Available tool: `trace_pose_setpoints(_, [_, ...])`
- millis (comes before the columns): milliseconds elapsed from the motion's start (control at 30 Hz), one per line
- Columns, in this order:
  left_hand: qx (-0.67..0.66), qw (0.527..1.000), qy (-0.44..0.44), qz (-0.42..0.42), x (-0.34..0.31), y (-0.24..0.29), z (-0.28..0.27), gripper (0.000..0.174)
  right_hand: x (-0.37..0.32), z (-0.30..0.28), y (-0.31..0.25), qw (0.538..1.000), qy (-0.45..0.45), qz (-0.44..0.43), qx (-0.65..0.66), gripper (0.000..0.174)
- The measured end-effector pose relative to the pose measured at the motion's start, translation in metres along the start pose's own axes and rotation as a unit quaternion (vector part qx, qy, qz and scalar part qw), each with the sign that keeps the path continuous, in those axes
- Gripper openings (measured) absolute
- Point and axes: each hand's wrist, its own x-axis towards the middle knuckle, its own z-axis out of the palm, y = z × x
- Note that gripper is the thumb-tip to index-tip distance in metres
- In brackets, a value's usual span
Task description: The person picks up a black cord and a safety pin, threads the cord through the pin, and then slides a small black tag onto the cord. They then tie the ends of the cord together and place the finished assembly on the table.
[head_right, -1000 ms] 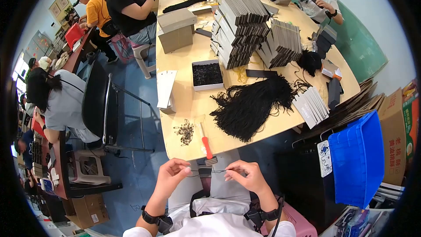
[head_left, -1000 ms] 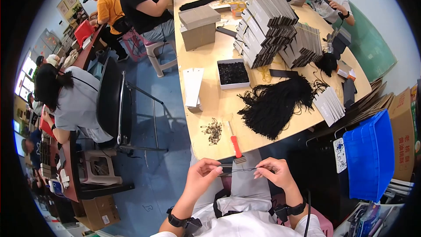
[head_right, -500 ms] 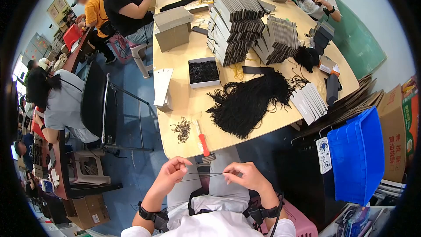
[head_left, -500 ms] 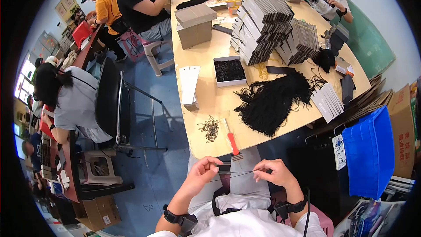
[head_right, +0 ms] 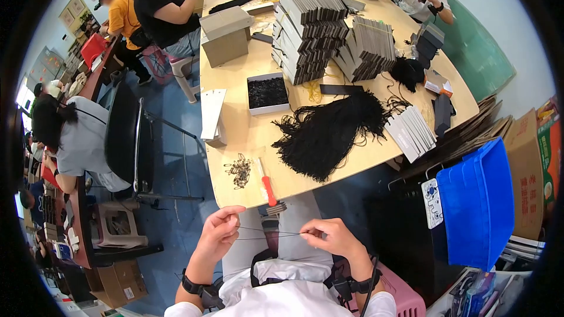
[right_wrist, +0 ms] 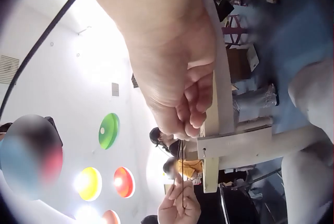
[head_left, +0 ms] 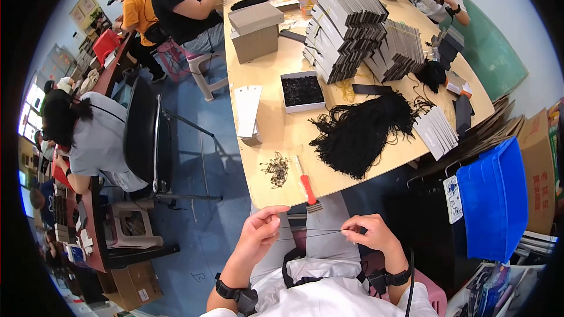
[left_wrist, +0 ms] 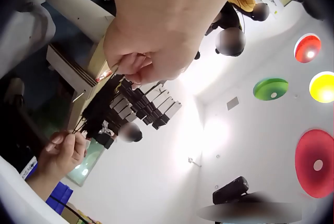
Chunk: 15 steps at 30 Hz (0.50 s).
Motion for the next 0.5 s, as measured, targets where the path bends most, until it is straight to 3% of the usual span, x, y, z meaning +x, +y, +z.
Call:
trace_pose_setpoints(200, [0.009,0.999,-0.038,-0.027,0.015,-0.02,0.008,0.03,-0.023,-0.005,0.019,0.995,0.072,0.028,0.059,0.007])
trace_pose_setpoints(267, [0.168,0.983,-0.056,0.045,0.018,-0.039,0.018,0.025,-0.029,-0.011,0.037,0.984,0.103,0.09,0.112,0.007])
trace_pose_setpoints(333, [0.204,0.976,-0.04,0.058,0.023,-0.055,0.024,0.018,-0.028,-0.015,0.056,0.977,0.119,0.115,0.133,0.009])
trace_pose_setpoints(400, [0.453,0.856,0.041,0.246,0.027,-0.058,0.031,0.016,-0.022,-0.009,0.069,0.976,0.122,0.123,0.13,0.01])
trace_pose_setpoints(500, [0.545,0.778,0.068,0.305,0.031,-0.06,0.029,0.015,-0.009,0.003,0.092,0.976,0.11,0.14,0.125,0.011])
